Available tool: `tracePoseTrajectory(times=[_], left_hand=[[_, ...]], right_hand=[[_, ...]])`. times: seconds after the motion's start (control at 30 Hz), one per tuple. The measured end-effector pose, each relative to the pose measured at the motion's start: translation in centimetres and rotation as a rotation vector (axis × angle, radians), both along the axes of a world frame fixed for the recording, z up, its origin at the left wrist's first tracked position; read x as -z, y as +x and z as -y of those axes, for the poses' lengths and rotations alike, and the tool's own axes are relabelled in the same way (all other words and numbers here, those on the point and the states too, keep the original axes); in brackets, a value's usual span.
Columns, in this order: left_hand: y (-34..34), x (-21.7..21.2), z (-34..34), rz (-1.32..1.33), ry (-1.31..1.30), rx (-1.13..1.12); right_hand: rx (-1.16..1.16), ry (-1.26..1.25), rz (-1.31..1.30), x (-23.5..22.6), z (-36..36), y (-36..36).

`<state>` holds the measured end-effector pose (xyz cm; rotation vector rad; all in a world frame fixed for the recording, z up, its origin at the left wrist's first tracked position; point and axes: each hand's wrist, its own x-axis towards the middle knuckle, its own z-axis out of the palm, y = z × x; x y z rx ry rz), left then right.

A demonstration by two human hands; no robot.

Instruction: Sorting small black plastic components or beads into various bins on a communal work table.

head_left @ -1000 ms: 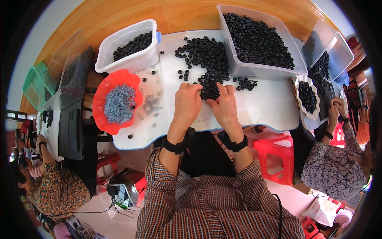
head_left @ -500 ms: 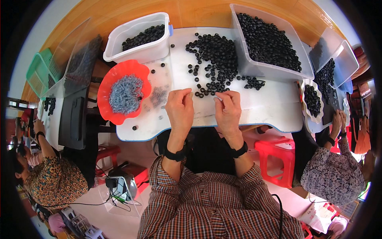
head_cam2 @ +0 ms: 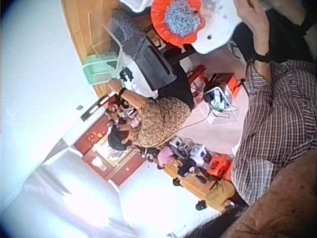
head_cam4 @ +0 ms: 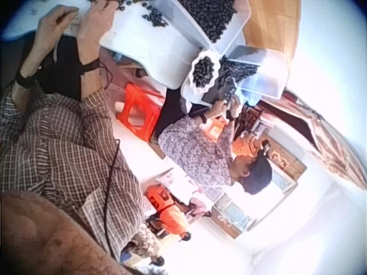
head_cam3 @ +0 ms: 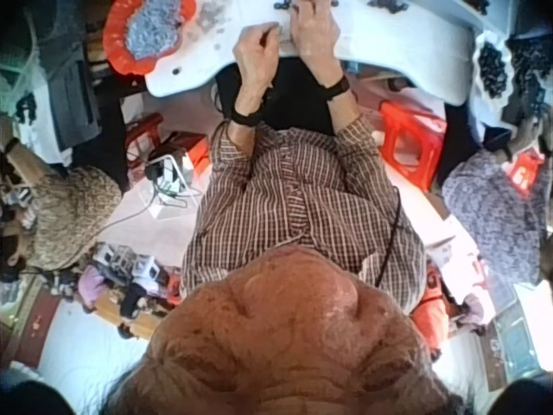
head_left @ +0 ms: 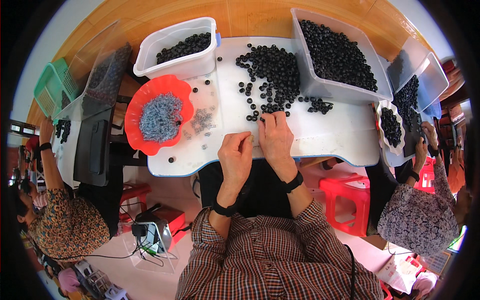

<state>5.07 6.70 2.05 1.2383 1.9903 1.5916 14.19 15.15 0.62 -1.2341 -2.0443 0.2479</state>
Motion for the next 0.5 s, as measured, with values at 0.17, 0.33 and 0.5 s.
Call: tracePoseTrajectory(times=[0.17,0.33,0.5], left_hand=[[0.4,1.1,0.3,0.076,-0.016,0.044],[0.9,1.2,0.8,0.285,-0.069,0.105],[1.1,-0.4,1.1,0.819,-0.024,0.203]], right_hand=[[-0.028,0.055,-0.014,0.3,0.2,0.4],[-0.008,0.024,-0.060,-0.4,1.3,0.8],[-0.144,-0.270,-0.468,-1.9,4.3,2.0]])
